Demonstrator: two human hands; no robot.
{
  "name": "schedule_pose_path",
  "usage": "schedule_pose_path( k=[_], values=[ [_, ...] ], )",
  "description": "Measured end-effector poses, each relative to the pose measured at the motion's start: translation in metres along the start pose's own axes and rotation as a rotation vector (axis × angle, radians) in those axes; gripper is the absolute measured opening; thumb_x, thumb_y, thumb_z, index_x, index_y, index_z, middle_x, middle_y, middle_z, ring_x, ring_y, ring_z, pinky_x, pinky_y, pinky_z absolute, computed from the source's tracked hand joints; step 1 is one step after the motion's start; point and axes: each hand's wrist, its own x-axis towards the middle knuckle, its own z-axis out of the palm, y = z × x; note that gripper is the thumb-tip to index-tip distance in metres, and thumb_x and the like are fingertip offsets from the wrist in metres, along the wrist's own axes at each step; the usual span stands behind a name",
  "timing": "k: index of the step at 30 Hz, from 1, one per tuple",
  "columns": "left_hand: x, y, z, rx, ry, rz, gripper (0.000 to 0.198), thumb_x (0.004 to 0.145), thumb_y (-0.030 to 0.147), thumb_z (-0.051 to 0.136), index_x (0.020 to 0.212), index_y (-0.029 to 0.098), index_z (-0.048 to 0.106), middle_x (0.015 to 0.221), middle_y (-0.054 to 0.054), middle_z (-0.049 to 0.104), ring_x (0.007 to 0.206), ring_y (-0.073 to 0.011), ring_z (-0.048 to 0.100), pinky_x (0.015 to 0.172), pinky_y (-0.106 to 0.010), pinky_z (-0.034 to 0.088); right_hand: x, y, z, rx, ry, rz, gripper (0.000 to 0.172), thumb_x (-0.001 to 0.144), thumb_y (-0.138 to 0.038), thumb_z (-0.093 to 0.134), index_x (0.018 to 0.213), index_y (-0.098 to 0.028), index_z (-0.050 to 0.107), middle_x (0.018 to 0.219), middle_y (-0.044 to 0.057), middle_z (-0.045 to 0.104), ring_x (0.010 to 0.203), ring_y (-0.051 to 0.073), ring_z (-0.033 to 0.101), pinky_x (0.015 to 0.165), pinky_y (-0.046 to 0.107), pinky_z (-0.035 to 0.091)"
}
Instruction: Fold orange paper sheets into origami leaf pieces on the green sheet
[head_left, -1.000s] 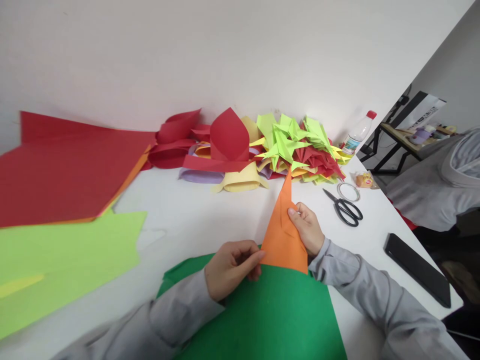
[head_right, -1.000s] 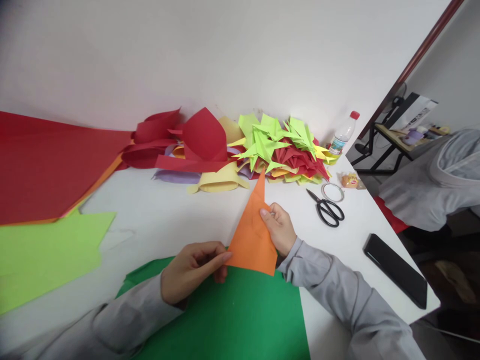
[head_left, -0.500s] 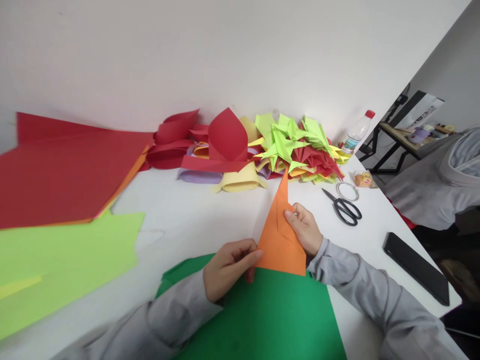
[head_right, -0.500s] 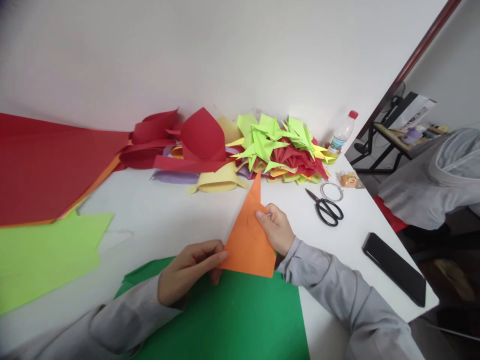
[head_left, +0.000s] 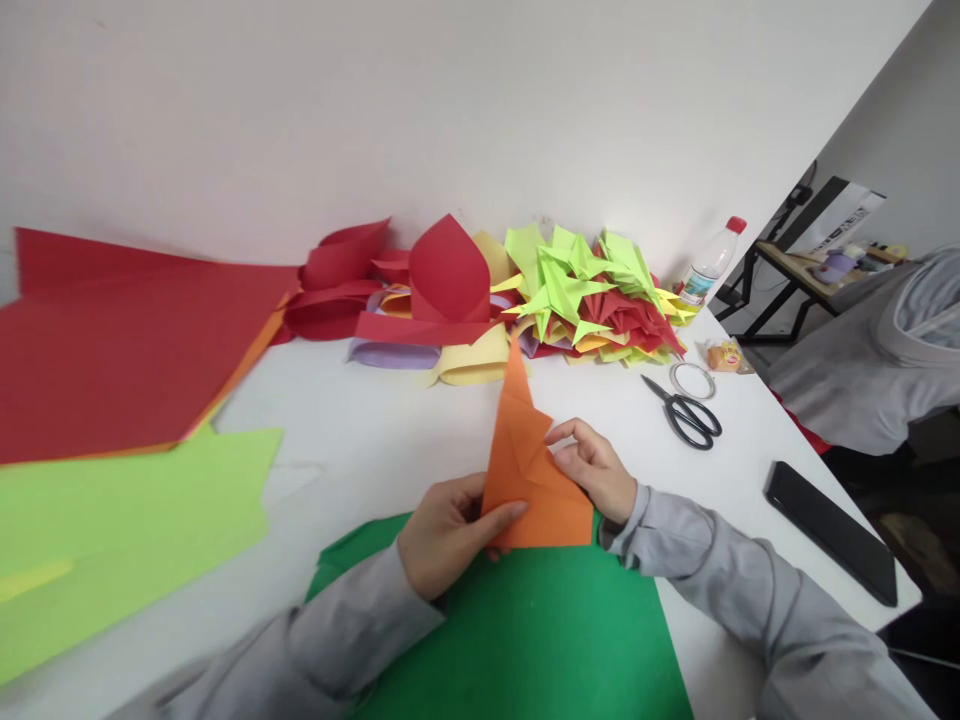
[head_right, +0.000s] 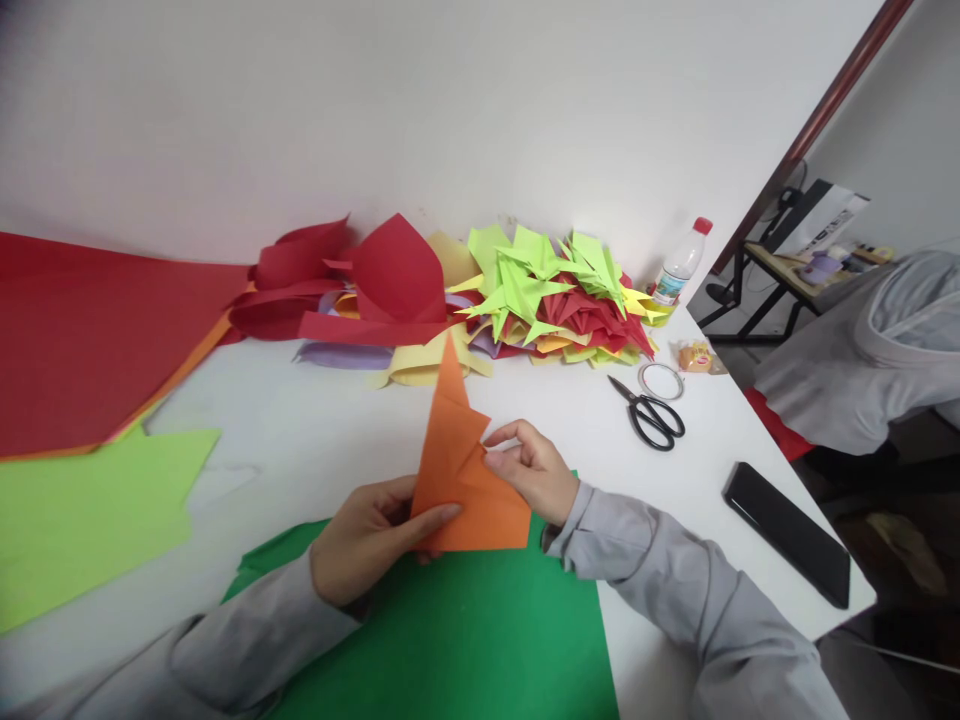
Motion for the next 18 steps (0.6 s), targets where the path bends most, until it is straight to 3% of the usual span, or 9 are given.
schedule_pose_path(
  k=[6,18],
  values=[
    [0.0037,0.0013,-0.0037,-0.128,0.195,0.041,0.034,0.060,0.046,0.076,0.064,0.016,0.061,0.044,0.001,0.061,0.037,-0.0131,0.054,0.038,-0.023,0.046,-0.0001,-0.0032,-0.0043,-0.095,-0.041,0.087,0.053,0.069,-0.069,0.061,0.065,-0.017,0.052,0.042,-0.007,0.051,0.030,0.005,0.040,0.030,0.017,0.026],
    [0.0044,0.0000,-0.0034,-0.174,0.201,0.013,0.032,0.061,0.044,0.077,0.062,0.015,0.062,0.045,0.000,0.062,0.036,-0.0130,0.055,0.037,-0.022,0.046,0.0010,-0.0043,-0.0046,-0.102,-0.003,0.121,0.053,0.070,-0.067,0.062,0.055,-0.018,0.050,0.034,-0.007,0.049,0.026,0.005,0.038,0.028,0.017,0.027]
  ],
)
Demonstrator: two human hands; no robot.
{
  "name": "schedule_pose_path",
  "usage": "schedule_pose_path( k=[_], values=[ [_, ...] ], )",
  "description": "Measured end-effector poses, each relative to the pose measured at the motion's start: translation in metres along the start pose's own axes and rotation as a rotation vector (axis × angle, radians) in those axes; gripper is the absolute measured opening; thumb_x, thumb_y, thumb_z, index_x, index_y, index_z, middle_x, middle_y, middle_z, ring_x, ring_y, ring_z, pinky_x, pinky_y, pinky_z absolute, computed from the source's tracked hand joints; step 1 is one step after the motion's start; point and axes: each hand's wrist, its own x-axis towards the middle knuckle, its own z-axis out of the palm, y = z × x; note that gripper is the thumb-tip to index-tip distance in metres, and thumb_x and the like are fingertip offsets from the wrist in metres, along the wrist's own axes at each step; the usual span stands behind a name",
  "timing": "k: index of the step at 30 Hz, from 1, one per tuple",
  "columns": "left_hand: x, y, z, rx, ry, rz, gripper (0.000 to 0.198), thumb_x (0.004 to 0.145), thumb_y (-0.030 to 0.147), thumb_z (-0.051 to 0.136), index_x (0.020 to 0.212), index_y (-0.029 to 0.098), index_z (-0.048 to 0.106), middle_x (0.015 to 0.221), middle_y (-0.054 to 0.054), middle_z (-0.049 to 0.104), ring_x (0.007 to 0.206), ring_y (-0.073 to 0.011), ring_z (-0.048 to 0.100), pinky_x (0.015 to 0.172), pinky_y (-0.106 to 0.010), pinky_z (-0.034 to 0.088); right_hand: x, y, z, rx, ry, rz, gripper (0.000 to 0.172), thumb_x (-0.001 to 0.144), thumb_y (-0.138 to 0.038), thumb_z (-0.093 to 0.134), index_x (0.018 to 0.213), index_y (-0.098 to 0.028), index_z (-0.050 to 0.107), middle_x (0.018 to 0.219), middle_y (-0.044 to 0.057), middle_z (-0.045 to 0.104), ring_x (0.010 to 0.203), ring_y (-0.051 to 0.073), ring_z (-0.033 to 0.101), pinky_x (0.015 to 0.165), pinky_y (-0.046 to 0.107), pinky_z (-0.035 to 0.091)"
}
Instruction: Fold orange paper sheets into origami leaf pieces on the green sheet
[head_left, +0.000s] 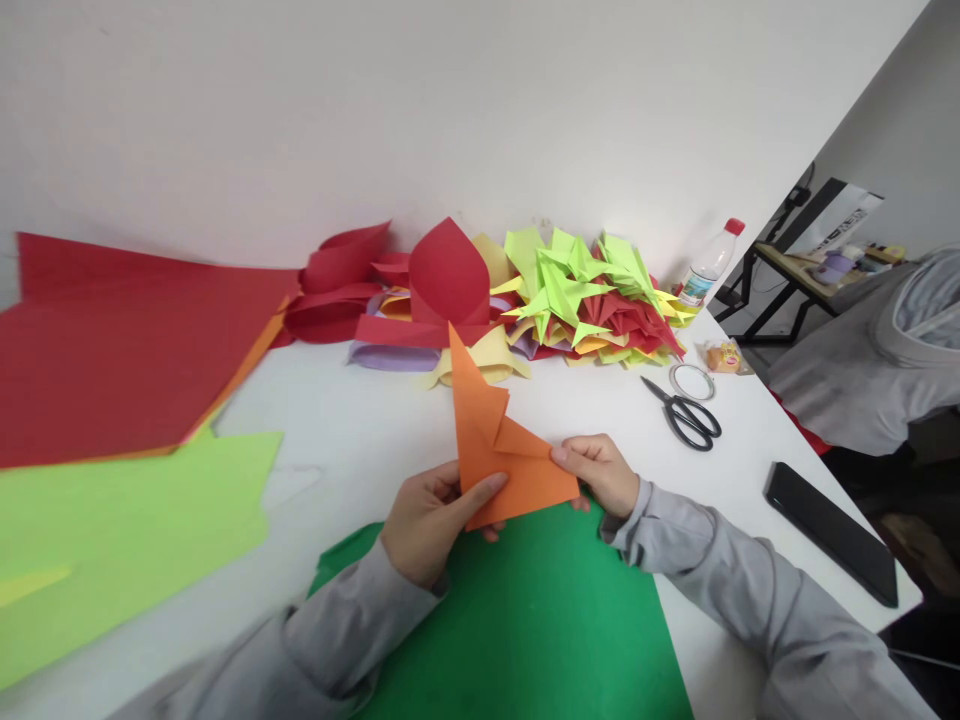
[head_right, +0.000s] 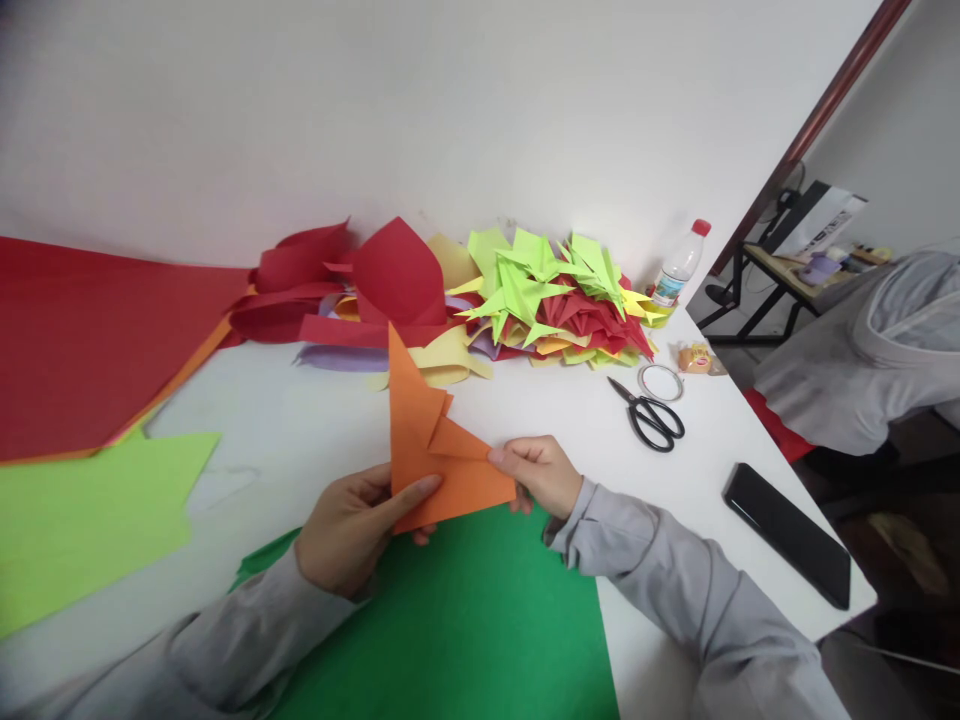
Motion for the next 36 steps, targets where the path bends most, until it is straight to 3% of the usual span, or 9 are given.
schedule_pose_path(
  k=[8,15,21,25,27,29,33,36],
  values=[
    [0.000,0.001,0.000,-0.017,0.005,-0.023,0.035,0.061,0.046,0.077,0.063,0.014,0.061,0.044,0.000,0.062,0.037,-0.0137,0.056,0.037,-0.023,0.048,0.001,-0.001,0.001,-0.045,0.031,-0.013,0.053,0.070,-0.068,0.060,0.055,-0.019,0.048,0.033,-0.008,0.046,0.025,0.004,0.035,0.029,0.016,0.024],
    [-0.001,0.001,0.002,-0.011,-0.015,-0.021,0.038,0.061,0.049,0.077,0.065,0.014,0.062,0.043,0.000,0.061,0.036,-0.0133,0.055,0.037,-0.023,0.047,0.001,0.005,-0.004,-0.009,0.030,0.007,0.048,0.071,-0.059,0.064,0.050,-0.018,0.050,0.033,-0.006,0.048,0.025,0.005,0.034,0.028,0.018,0.021],
    [-0.005,0.001,0.000,0.032,-0.102,-0.029,0.037,0.062,0.049,0.076,0.067,0.015,0.064,0.043,0.001,0.060,0.035,-0.0136,0.054,0.037,-0.024,0.047,0.000,0.002,-0.001,0.074,-0.035,-0.035,0.048,0.070,-0.060,0.066,0.053,-0.017,0.051,0.038,-0.007,0.045,0.032,0.006,0.035,0.034,0.020,0.024],
    [-0.009,0.000,0.002,0.026,-0.191,-0.019,0.032,0.062,0.045,0.077,0.072,0.015,0.069,0.059,-0.003,0.069,0.056,-0.0197,0.065,0.053,-0.029,0.055,0.001,-0.002,0.001,0.030,-0.002,-0.044,0.051,0.066,-0.065,0.068,0.059,-0.016,0.052,0.047,-0.007,0.046,0.041,0.005,0.035,0.040,0.019,0.025],
    [-0.009,0.000,0.002,-0.035,-0.144,0.015,0.034,0.062,0.044,0.078,0.078,0.016,0.071,0.075,-0.006,0.073,0.074,-0.0244,0.068,0.066,-0.032,0.056,0.001,-0.002,0.000,-0.006,-0.025,-0.044,0.052,0.065,-0.065,0.068,0.060,-0.016,0.052,0.047,-0.007,0.045,0.042,0.005,0.034,0.041,0.019,0.025],
    [-0.007,-0.001,0.001,-0.069,-0.092,0.021,0.038,0.062,0.047,0.078,0.080,0.014,0.072,0.081,-0.008,0.074,0.078,-0.0247,0.068,0.070,-0.033,0.056,0.000,-0.002,-0.001,-0.051,-0.106,-0.040,0.051,0.067,-0.065,0.066,0.061,-0.016,0.052,0.047,-0.008,0.043,0.042,0.005,0.033,0.041,0.020,0.024],
    [-0.003,-0.001,-0.001,-0.049,0.013,-0.022,0.040,0.056,0.047,0.080,0.070,0.011,0.070,0.070,-0.009,0.072,0.061,-0.0219,0.065,0.056,-0.031,0.053,-0.002,-0.004,0.001,-0.151,-0.318,-0.049,0.051,0.070,-0.065,0.063,0.058,-0.017,0.050,0.046,-0.009,0.036,0.043,0.005,0.028,0.043,0.020,0.022],
    [-0.004,-0.001,-0.001,-0.006,0.064,0.009,0.034,0.055,0.043,0.081,0.063,0.012,0.069,0.065,-0.007,0.071,0.057,-0.0196,0.063,0.053,-0.029,0.052,-0.003,-0.007,0.002,-0.155,-0.351,-0.057,0.053,0.071,-0.066,0.061,0.055,-0.017,0.048,0.046,-0.009,0.033,0.044,0.005,0.025,0.043,0.021,0.020]
  ],
)
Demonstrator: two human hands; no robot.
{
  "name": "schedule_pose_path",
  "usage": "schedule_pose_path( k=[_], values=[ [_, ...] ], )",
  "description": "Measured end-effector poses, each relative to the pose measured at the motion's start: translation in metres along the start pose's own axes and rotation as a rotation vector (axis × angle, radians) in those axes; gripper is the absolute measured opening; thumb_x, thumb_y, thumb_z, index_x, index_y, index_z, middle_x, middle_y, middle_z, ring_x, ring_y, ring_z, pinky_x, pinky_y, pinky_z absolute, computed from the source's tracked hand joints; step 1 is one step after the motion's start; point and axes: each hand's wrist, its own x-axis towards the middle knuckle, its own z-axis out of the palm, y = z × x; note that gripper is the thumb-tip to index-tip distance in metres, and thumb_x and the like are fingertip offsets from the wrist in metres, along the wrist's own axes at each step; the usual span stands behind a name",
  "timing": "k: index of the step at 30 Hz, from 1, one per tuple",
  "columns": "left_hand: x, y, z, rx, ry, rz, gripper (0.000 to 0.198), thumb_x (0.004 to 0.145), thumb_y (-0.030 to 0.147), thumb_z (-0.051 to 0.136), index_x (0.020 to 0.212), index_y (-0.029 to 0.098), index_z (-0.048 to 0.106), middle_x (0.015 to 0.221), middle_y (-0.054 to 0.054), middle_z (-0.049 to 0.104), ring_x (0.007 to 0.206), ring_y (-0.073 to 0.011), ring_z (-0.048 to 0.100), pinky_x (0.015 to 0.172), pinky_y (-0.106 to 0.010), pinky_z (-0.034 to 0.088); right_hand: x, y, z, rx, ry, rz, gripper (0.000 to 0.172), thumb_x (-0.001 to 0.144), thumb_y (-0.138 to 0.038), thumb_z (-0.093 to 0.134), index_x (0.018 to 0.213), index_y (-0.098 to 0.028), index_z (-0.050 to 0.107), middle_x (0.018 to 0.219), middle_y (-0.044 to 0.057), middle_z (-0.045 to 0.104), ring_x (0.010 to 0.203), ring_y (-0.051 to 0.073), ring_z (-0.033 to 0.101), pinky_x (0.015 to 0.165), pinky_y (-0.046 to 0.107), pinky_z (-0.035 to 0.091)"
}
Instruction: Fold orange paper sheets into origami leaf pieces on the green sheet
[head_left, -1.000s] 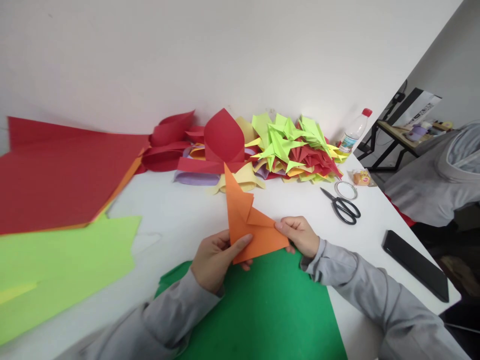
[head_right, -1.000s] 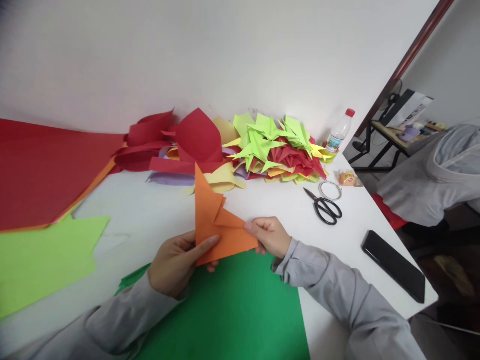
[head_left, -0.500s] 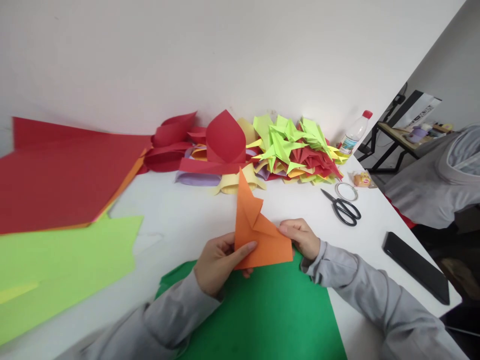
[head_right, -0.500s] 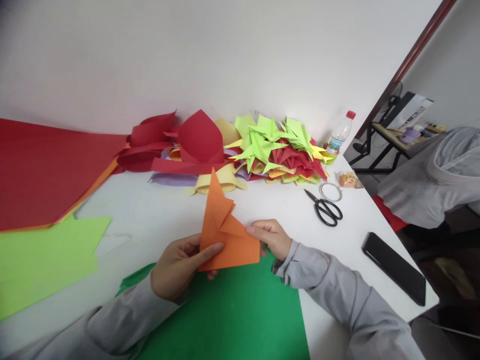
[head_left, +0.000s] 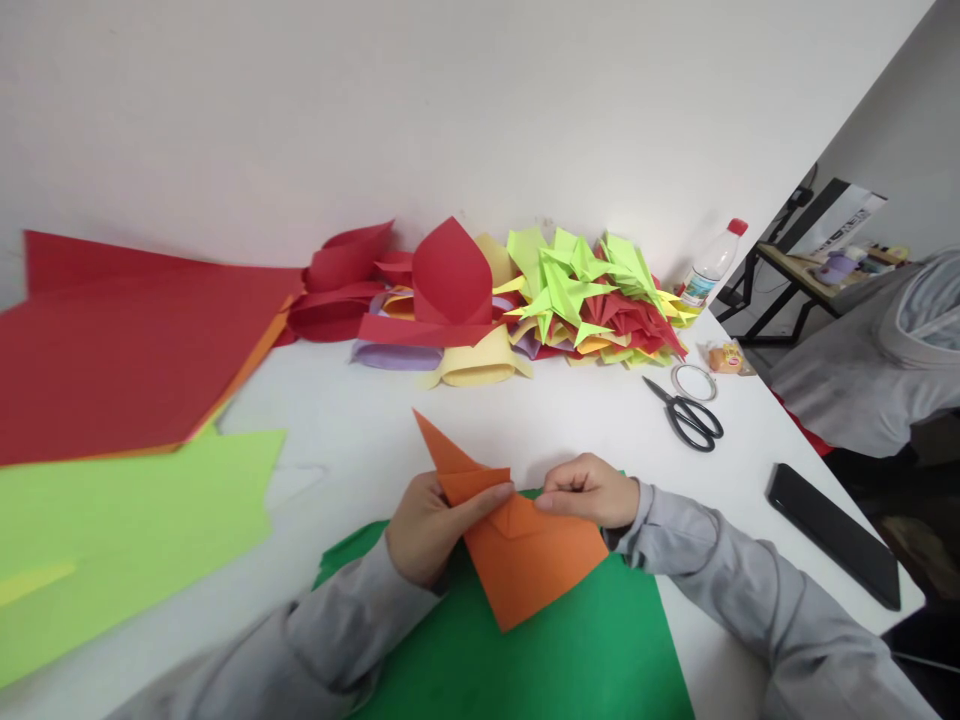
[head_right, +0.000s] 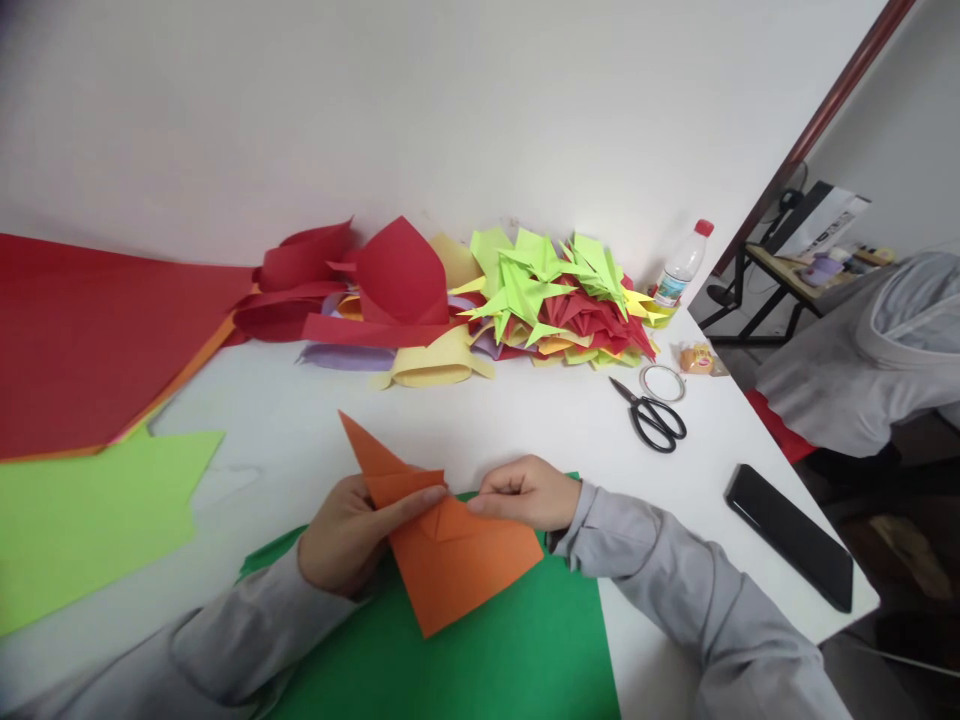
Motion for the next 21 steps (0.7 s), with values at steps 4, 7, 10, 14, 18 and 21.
schedule_pose_path(
  k=[4,7,10,14,18,21],
  values=[
    [-0.001,0.004,0.003,-0.037,0.039,0.044,0.030,0.056,0.041,0.081,0.062,0.014,0.070,0.065,-0.005,0.071,0.059,-0.0187,0.063,0.055,-0.028,0.053,-0.002,0.000,-0.004,0.099,0.025,0.024,0.052,0.074,-0.065,0.059,0.057,-0.016,0.052,0.048,-0.007,0.040,0.045,0.006,0.032,0.044,0.021,0.024],
    [-0.001,0.007,0.004,-0.152,0.074,0.023,0.030,0.055,0.040,0.082,0.063,0.014,0.070,0.065,-0.004,0.071,0.060,-0.0177,0.064,0.056,-0.026,0.054,-0.004,0.004,-0.009,0.172,0.070,-0.005,0.048,0.070,-0.062,0.065,0.061,-0.015,0.057,0.051,-0.005,0.046,0.046,0.007,0.037,0.045,0.021,0.028],
    [0.001,0.008,0.004,-0.307,0.101,-0.022,0.030,0.052,0.037,0.086,0.066,0.015,0.070,0.068,-0.002,0.072,0.063,-0.0159,0.065,0.058,-0.022,0.055,-0.004,0.009,-0.014,0.235,0.092,-0.032,0.041,0.066,-0.054,0.073,0.067,-0.015,0.060,0.052,-0.005,0.052,0.044,0.007,0.043,0.043,0.020,0.031],
    [0.004,0.008,0.003,-0.402,0.137,-0.077,0.027,0.052,0.031,0.087,0.068,0.018,0.070,0.072,0.001,0.074,0.070,-0.0171,0.069,0.060,-0.021,0.057,-0.003,0.013,-0.013,0.221,0.181,-0.026,0.036,0.063,-0.046,0.077,0.067,-0.016,0.058,0.048,-0.006,0.054,0.035,0.006,0.043,0.035,0.018,0.031],
    [0.005,0.008,0.002,-0.443,0.169,-0.079,0.029,0.051,0.026,0.087,0.072,0.017,0.070,0.075,-0.001,0.074,0.075,-0.0219,0.070,0.063,-0.028,0.060,0.000,0.013,-0.008,0.205,0.370,-0.049,0.035,0.062,-0.043,0.077,0.064,-0.017,0.055,0.045,-0.007,0.054,0.031,0.005,0.041,0.031,0.016,0.030],
    [0.005,0.009,0.002,-0.482,0.166,-0.066,0.031,0.049,0.019,0.087,0.075,0.017,0.070,0.077,0.000,0.075,0.077,-0.0204,0.070,0.068,-0.026,0.060,0.002,0.013,-0.006,0.212,0.487,-0.070,0.035,0.060,-0.041,0.079,0.061,-0.017,0.054,0.042,-0.008,0.051,0.029,0.004,0.039,0.029,0.015,0.027]
  ],
)
